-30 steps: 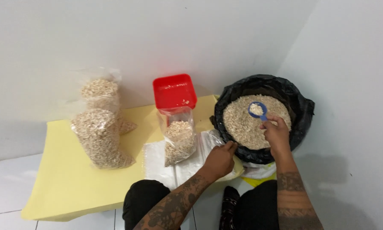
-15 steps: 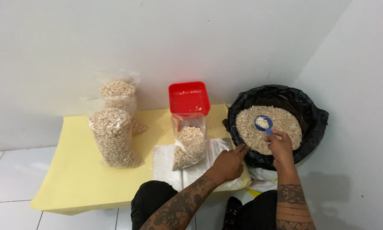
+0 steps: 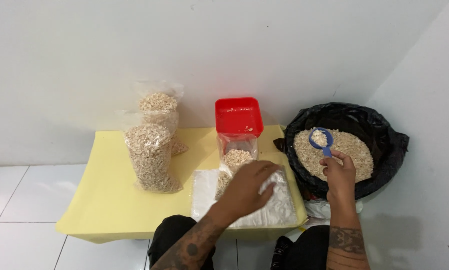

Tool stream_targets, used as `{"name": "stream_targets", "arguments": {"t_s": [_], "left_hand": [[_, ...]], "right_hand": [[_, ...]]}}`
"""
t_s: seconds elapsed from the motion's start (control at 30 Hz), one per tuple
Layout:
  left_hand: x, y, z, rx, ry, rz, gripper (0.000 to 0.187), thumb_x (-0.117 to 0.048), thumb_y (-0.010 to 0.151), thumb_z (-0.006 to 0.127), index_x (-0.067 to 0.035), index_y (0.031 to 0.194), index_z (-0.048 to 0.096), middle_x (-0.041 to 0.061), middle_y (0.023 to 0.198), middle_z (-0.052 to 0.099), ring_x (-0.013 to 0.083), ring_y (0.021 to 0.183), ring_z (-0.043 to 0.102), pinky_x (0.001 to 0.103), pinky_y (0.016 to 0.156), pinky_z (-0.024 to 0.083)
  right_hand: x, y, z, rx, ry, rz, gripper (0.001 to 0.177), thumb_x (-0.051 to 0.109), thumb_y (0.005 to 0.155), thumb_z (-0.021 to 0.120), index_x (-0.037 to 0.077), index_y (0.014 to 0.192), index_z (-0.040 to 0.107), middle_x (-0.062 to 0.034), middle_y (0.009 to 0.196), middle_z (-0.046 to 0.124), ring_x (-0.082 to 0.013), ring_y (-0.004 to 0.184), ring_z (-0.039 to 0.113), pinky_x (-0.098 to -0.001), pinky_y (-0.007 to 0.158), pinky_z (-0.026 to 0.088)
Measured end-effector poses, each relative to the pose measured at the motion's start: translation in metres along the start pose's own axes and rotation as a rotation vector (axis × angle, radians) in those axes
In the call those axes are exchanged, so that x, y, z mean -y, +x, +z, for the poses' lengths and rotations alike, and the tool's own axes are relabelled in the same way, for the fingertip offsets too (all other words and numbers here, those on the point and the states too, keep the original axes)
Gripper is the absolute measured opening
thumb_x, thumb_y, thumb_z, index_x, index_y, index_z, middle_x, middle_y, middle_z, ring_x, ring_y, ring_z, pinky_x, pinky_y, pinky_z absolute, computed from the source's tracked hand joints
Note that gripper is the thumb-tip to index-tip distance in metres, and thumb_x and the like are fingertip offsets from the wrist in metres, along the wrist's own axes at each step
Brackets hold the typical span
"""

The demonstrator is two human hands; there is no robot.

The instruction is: Scooping pet bedding from a large bin into a plastic bag and weighing it on a scale.

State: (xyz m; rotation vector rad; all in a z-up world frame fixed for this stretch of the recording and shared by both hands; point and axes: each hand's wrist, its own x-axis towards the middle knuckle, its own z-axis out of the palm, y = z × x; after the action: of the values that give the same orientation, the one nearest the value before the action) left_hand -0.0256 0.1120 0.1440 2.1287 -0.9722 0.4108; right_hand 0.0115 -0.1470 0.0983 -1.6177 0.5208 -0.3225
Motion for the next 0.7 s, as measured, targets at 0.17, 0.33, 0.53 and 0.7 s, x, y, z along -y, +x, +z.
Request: {"name": "stream_targets", "arguments": {"t_s": [0.17, 0.33, 0.53, 0.7], "left_hand": [[0.036, -0.022, -0.026, -0.104, 0.131, -0.113, 0.042, -0.014, 0.085, 0.072, -0.008, 0.126, 0.067, 0.011, 0.118, 0.068, 0.0343, 0.115, 0.064, 0.045, 0.092, 0.050], [0.044, -0.036, -0.043, -0.025, 0.236, -0.271, 0.055, -0.022, 0.086, 0.073, -0.011, 0.138, 0.061, 0.010, 0.130, 0.066, 0.0316, 0.129, 0.057, 0.048, 0.101, 0.044], [0.043, -0.043, -0.048, 0.023, 0.282, -0.282, 0.042, -0.013, 0.092, 0.064, -0.016, 0.134, 0.065, 0.005, 0.115, 0.073, 0.0254, 0.118, 0.066, 0.053, 0.110, 0.035], [0.044, -0.045, -0.047, 0.052, 0.289, -0.261, 0.035, -0.010, 0.094, 0.062, -0.020, 0.127, 0.069, 0.003, 0.108, 0.075, 0.0221, 0.111, 0.069, 0.052, 0.111, 0.035]], "right_hand": [[0.007, -0.012, 0.020, 0.093, 0.068, -0.051, 0.034, 0.005, 0.106, 0.050, -0.006, 0.138, 0.049, -0.0184, 0.091, 0.062, -0.0142, 0.069, 0.038, -0.0370, 0.065, 0.034], [0.017, -0.032, 0.058, 0.154, 0.195, -0.103, 0.030, 0.003, 0.101, 0.055, -0.003, 0.130, 0.053, -0.0148, 0.083, 0.060, -0.0095, 0.063, 0.039, -0.0279, 0.063, 0.034], [0.010, -0.047, 0.095, 0.321, 0.263, -0.164, 0.032, 0.002, 0.093, 0.061, 0.004, 0.125, 0.058, -0.0103, 0.075, 0.063, -0.0051, 0.057, 0.045, -0.0171, 0.054, 0.035], [0.015, -0.060, 0.101, 0.539, -0.079, -0.134, 0.029, 0.014, 0.093, 0.069, 0.008, 0.121, 0.067, -0.0138, 0.076, 0.072, -0.0150, 0.063, 0.052, -0.0290, 0.059, 0.042]]}}
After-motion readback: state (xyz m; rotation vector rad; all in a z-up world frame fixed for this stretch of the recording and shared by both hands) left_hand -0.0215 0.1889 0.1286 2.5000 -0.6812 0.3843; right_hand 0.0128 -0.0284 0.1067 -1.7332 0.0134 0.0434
